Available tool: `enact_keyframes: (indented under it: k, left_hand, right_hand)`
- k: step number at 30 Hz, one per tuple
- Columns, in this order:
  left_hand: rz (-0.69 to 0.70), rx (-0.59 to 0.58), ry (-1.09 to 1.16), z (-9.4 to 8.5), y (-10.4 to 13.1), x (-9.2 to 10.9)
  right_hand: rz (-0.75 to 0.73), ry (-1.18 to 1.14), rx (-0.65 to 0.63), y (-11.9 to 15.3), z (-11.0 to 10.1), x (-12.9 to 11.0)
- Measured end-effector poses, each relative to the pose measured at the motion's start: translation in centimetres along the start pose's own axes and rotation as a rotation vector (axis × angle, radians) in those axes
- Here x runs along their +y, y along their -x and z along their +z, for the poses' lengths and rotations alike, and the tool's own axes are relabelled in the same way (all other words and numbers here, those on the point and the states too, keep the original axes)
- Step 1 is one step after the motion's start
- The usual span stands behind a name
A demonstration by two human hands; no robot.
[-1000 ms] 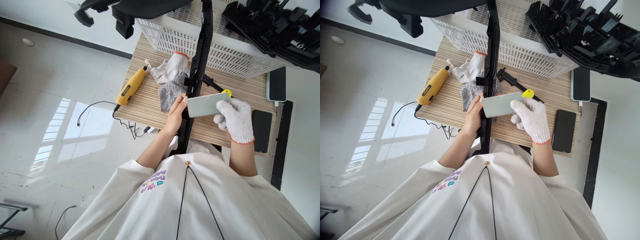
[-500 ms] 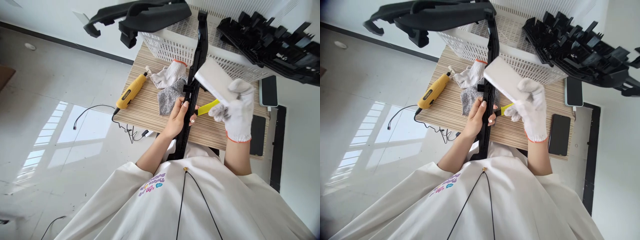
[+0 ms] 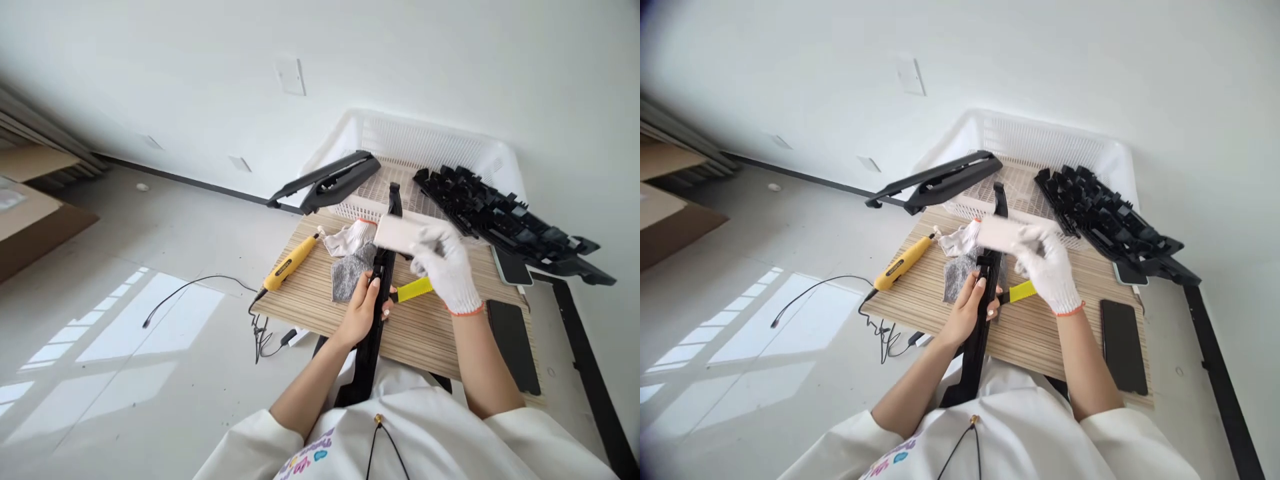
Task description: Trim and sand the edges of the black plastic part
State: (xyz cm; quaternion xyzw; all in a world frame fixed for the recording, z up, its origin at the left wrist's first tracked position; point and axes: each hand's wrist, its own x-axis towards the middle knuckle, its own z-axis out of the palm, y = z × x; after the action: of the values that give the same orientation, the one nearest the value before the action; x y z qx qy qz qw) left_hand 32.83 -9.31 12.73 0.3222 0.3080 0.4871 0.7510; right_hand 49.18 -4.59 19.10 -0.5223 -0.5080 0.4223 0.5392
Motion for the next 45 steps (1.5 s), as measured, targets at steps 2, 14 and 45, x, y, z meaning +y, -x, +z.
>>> enact_keyframes:
  k: [2,14,45]
  left_hand:
    - [0.009,0.020,-0.051,-0.1,-0.1,0.2]
    - [0.065,0.057,-0.147,-1.4,-0.3,0.5]
    - [-0.030,0.172,-0.197,-2.8,1.0,1.0]
  right_hand:
    - [0.063,0.051,-0.141,0.2,0.2,0.0]
    - [0.009,0.154,-0.125,0.4,1.0,-0.1]
    - [0.299,-0.230,0.109,0.4,6.0,1.3]
